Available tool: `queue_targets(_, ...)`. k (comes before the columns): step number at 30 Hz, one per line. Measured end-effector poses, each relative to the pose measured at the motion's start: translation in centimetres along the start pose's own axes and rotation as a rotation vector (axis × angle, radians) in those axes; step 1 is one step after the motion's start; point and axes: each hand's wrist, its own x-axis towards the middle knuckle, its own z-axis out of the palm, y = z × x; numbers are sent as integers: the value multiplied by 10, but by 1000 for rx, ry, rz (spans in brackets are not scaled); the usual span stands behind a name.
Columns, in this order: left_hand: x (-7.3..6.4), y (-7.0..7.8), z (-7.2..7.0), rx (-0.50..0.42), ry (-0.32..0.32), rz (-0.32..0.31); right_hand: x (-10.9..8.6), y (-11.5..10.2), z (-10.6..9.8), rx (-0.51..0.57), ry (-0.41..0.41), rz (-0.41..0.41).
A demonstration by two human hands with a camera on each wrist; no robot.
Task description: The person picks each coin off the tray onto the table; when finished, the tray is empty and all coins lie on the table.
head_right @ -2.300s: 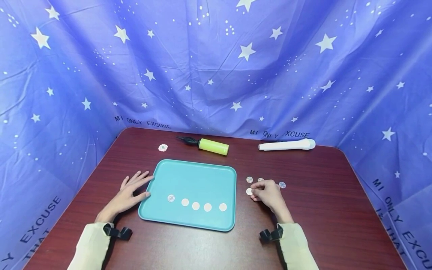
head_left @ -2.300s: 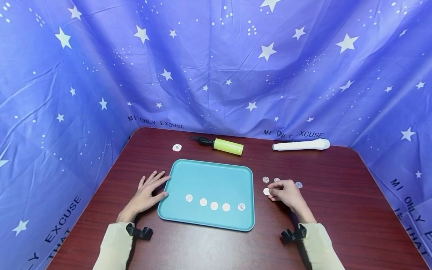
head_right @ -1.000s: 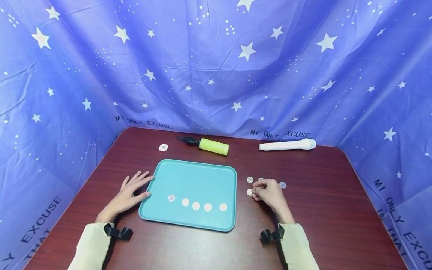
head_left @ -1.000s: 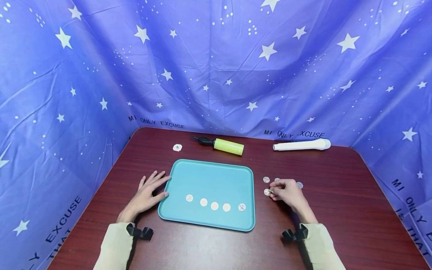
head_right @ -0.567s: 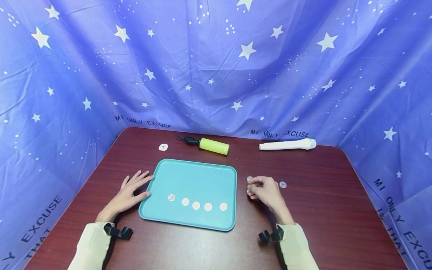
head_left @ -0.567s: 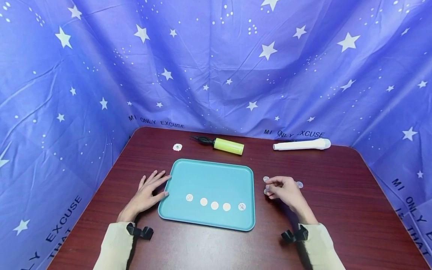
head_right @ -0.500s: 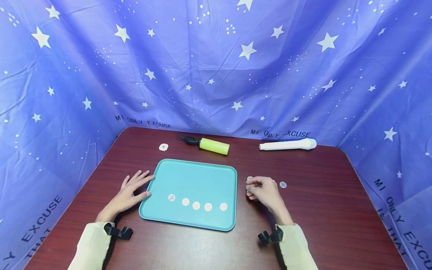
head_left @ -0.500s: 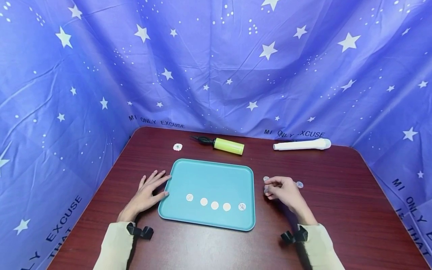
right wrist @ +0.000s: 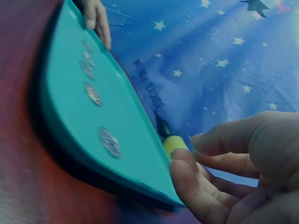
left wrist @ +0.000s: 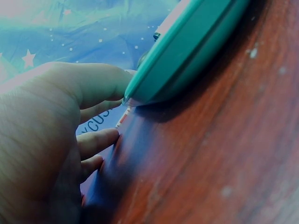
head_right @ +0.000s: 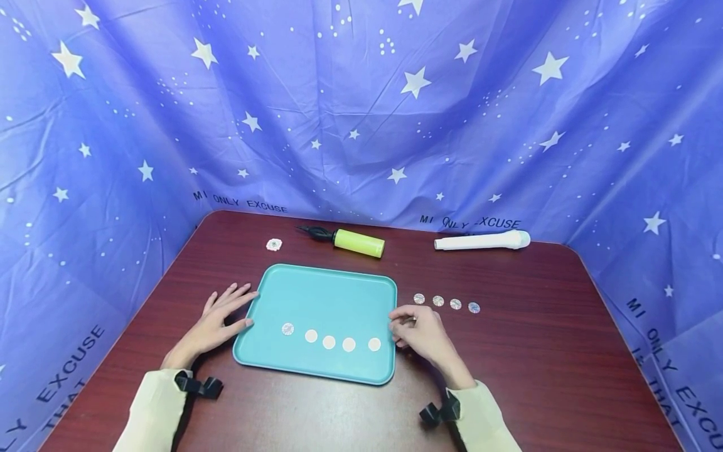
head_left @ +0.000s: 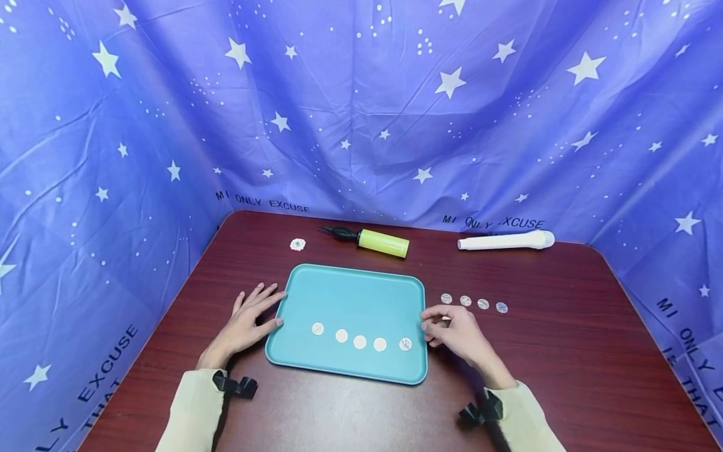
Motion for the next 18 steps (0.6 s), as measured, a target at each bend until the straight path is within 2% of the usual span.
queue_targets(9,0,0,1,-1,-2,0,-7,9,15,-195,-18,-64)
queue_targets(18,0,-1,1,3,-5,-5,-14,12,23,-293,8,-118)
